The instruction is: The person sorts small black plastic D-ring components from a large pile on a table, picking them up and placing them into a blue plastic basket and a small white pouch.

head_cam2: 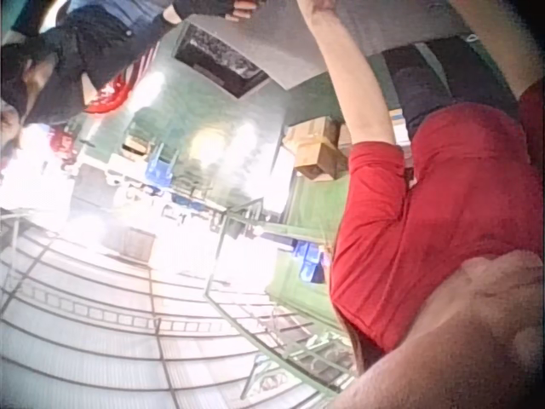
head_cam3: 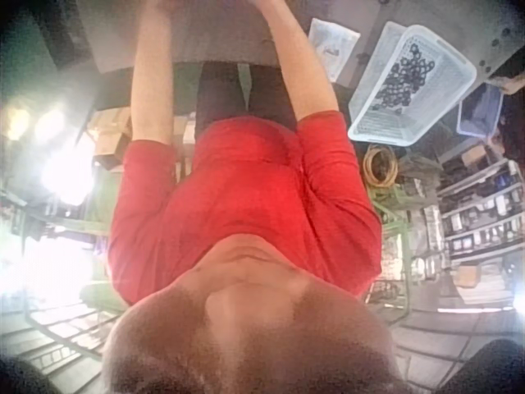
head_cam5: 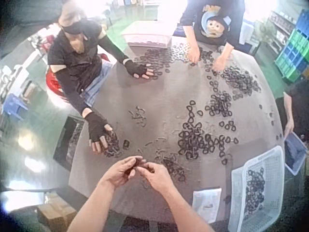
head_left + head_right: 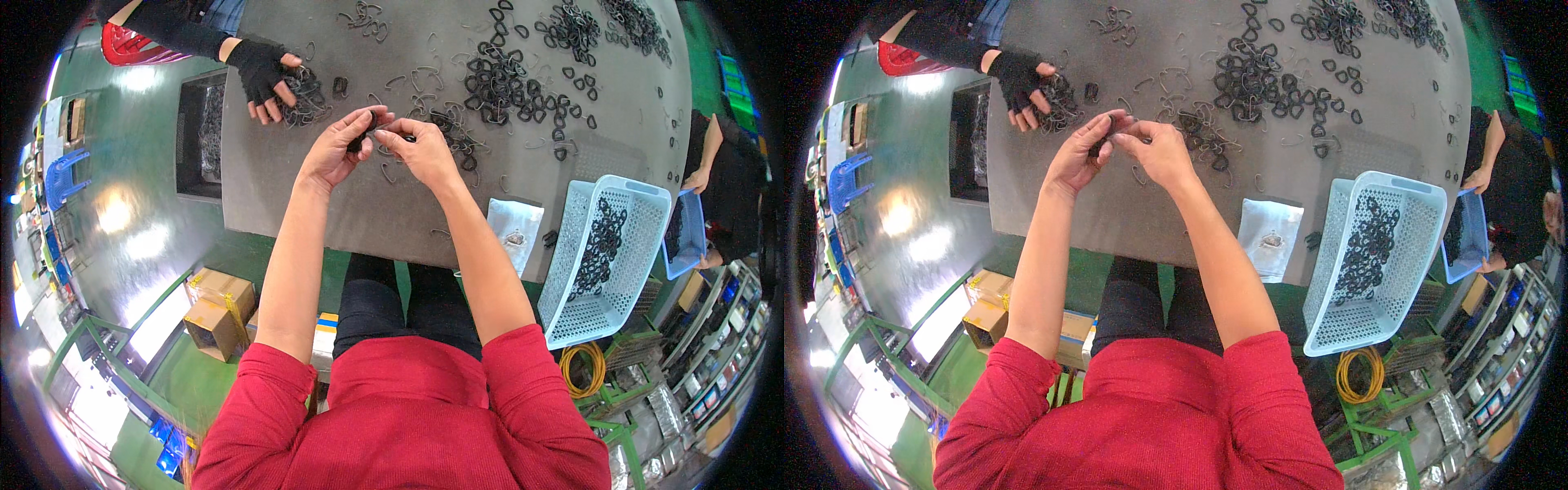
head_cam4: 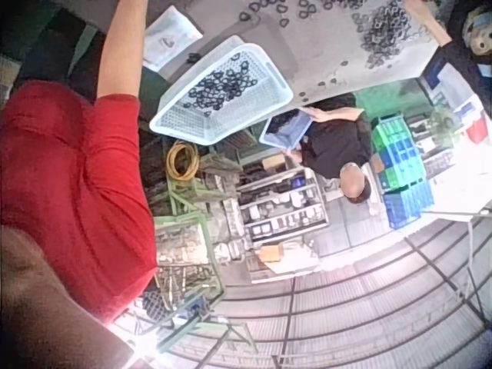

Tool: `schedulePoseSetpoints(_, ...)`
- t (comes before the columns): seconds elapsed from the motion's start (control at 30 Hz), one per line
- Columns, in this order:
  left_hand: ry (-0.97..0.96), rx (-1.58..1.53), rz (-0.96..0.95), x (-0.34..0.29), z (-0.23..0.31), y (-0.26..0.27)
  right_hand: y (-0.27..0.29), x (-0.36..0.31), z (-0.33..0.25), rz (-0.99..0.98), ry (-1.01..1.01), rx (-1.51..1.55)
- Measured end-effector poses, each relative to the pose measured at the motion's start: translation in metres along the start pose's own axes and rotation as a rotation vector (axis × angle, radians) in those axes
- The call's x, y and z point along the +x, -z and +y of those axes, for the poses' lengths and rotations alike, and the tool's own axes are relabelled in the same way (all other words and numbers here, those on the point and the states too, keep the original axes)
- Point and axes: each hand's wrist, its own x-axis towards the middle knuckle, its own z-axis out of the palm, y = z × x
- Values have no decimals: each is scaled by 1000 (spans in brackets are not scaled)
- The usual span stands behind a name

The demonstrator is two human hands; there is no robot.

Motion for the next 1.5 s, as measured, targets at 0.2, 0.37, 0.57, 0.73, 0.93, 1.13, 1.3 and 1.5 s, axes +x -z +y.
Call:
schedulePoseSetpoints(0.2,-3,-197,-15,-8,-10,4,3,-17,-13,214,154,-229)
schedulePoseSetpoints(0.37,48,-48,94,-2,-22,4,3,-18,-6,181,141,34)
schedulePoseSetpoints(0.57,62,77,44,-3,-23,-10,43,-2,0,426,56,49)
schedulePoseSetpoints(0.73,-29,139,-30,-7,-16,-6,77,7,19,418,28,-601)
schedulePoseSetpoints(0.93,83,637,205,30,-43,-7,59,21,30,192,-45,-1044)
schedulePoseSetpoints(1.13,-484,1562,477,35,-74,-13,91,-3,27,138,-203,68)
schedulePoseSetpoints(1.3,-143,1021,226,21,-46,-4,108,-27,37,52,-239,418)
schedulePoseSetpoints(1.5,-108,-10,-204,-13,-20,27,87,-23,24,-170,-114,532)
